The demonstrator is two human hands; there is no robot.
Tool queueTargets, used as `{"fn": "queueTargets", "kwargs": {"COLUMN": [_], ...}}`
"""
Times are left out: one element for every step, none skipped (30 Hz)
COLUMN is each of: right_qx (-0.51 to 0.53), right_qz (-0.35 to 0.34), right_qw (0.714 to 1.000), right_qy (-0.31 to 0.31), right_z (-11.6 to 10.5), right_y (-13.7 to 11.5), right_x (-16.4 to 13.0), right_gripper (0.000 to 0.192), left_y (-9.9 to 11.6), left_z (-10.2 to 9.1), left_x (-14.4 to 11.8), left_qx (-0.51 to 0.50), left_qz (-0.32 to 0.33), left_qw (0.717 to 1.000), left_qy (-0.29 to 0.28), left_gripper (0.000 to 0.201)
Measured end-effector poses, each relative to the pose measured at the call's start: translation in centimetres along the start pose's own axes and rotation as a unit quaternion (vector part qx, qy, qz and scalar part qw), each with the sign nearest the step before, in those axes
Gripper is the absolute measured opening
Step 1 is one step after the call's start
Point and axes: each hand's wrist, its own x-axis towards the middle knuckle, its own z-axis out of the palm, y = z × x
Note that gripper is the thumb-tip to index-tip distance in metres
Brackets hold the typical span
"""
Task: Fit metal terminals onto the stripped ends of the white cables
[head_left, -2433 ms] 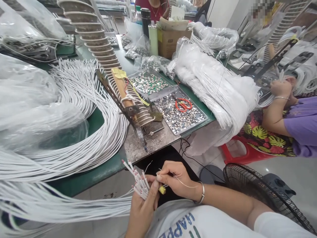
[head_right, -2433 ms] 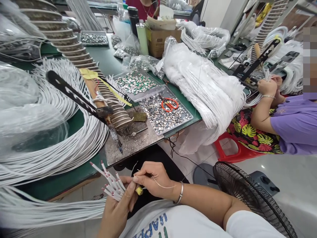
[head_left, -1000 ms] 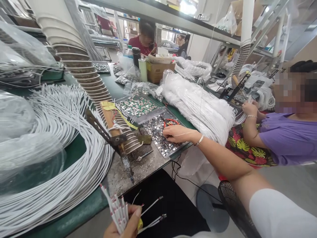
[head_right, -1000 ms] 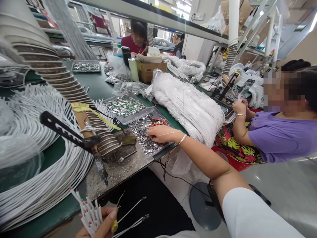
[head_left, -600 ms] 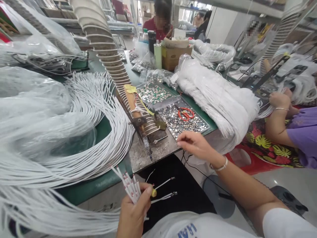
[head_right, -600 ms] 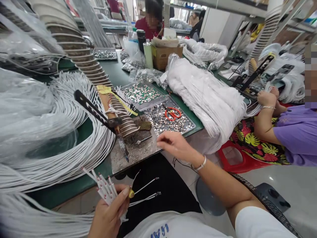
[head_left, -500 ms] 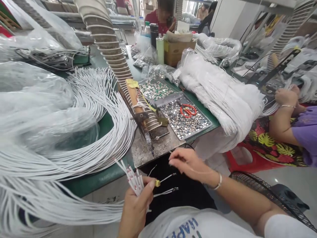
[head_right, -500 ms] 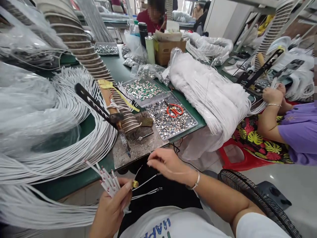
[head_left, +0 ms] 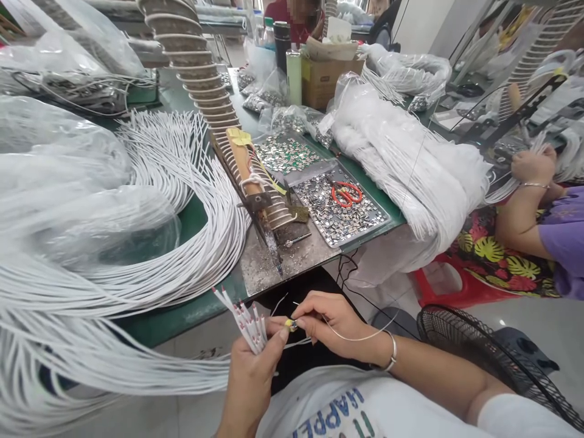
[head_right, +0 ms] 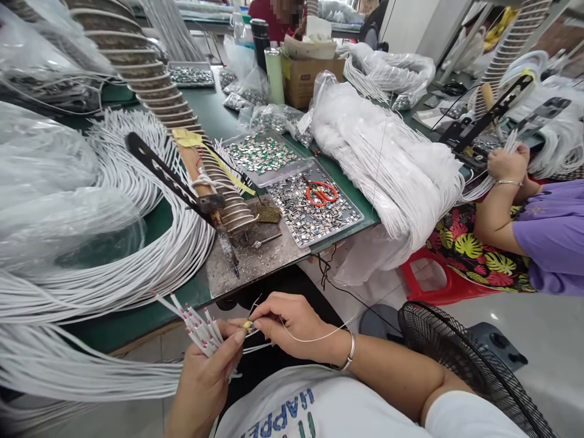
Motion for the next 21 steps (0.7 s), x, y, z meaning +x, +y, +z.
{"fn": "queueTargets", "kwargs": {"right_qx": [-0.009, -0.014, -0.018, -0.023, -0.029, -0.038, -0.049, -0.061, -0.073, -0.086, -0.098, -0.105, -0.106, -0.099, -0.086, -0.072, -0.061, -0.059, -0.068, -0.082, -0.099], "right_qz": [-0.009, -0.015, -0.019, -0.023, -0.027, -0.033, -0.04, -0.05, -0.062, -0.073, -0.082, -0.091, -0.096, -0.095, -0.09, -0.084, -0.076, -0.068, -0.064, -0.07, -0.084], "right_qw": [1.0, 1.0, 1.0, 0.999, 0.999, 0.999, 0.998, 0.997, 0.995, 0.994, 0.992, 0.99, 0.99, 0.991, 0.992, 0.994, 0.995, 0.996, 0.996, 0.994, 0.991], "right_qy": [0.001, 0.002, 0.002, 0.003, 0.004, 0.006, 0.009, 0.012, 0.014, 0.013, 0.01, 0.005, 0.001, -0.003, -0.006, -0.005, -0.003, 0.002, 0.007, 0.017, 0.034], "right_z": [0.0, 0.0, 0.0, 0.0, 0.0, 0.0, 0.0, 0.0, 0.0, 0.0, -0.1, -0.2, -0.3, -0.4, -0.6, -0.7, -0.9, -1.1, -1.2, -1.3, -1.4], "right_y": [-0.1, -0.1, -0.2, -0.2, -0.2, -0.3, -0.3, -0.3, -0.2, -0.1, 0.0, 0.1, 0.2, 0.3, 0.4, 0.5, 0.4, 0.3, 0.1, -0.1, -0.3], "right_x": [0.0, 0.1, 0.1, 0.1, 0.1, 0.1, 0.1, 0.1, 0.0, 0.0, -0.1, -0.2, -0.3, -0.3, -0.4, -0.3, -0.3, -0.1, 0.1, 0.3, 0.6], "right_gripper": [0.012, 0.012, 0.011, 0.011, 0.011, 0.012, 0.012, 0.012, 0.012, 0.013, 0.015, 0.02, 0.026, 0.033, 0.038, 0.04, 0.038, 0.032, 0.024, 0.017, 0.012], "left_y": [0.0, 0.0, 0.0, -0.1, -0.3, -0.5, -0.7, -0.9, -1.0, -1.1, -1.1, -1.1, -1.0, -1.0, -0.9, -0.8, -0.7, -0.6, -0.5, -0.4, -0.3], "left_z": [0.0, 0.0, 0.0, 0.0, -0.1, -0.1, -0.2, -0.3, -0.4, -0.4, -0.5, -0.5, -0.6, -0.6, -0.6, -0.7, -0.7, -0.8, -0.8, -0.8, -0.7], "left_x": [0.0, 0.0, 0.0, 0.1, 0.1, 0.2, 0.2, 0.2, 0.2, 0.3, 0.3, 0.4, 0.4, 0.6, 0.7, 0.9, 1.1, 1.4, 1.7, 1.9, 2.2], "left_qx": [0.004, 0.006, 0.006, 0.005, 0.004, 0.003, 0.006, 0.011, 0.019, 0.027, 0.033, 0.037, 0.037, 0.033, 0.029, 0.025, 0.02, 0.015, 0.009, 0.002, -0.003], "left_qz": [0.002, 0.003, 0.003, 0.004, 0.007, 0.01, 0.014, 0.019, 0.024, 0.029, 0.034, 0.038, 0.043, 0.048, 0.056, 0.065, 0.074, 0.082, 0.087, 0.091, 0.095], "left_qw": [1.0, 1.0, 1.0, 1.0, 1.0, 1.0, 1.0, 1.0, 1.0, 0.999, 0.999, 0.999, 0.998, 0.998, 0.998, 0.997, 0.997, 0.996, 0.996, 0.996, 0.995], "left_qy": [0.005, 0.009, 0.01, 0.011, 0.011, 0.01, 0.007, 0.001, -0.004, -0.005, -0.002, 0.004, 0.01, 0.018, 0.024, 0.026, 0.024, 0.022, 0.02, 0.018, 0.016], "left_gripper": [0.03, 0.03, 0.03, 0.03, 0.029, 0.028, 0.026, 0.025, 0.024, 0.023, 0.023, 0.022, 0.022, 0.021, 0.021, 0.021, 0.021, 0.021, 0.02, 0.02, 0.02]}}
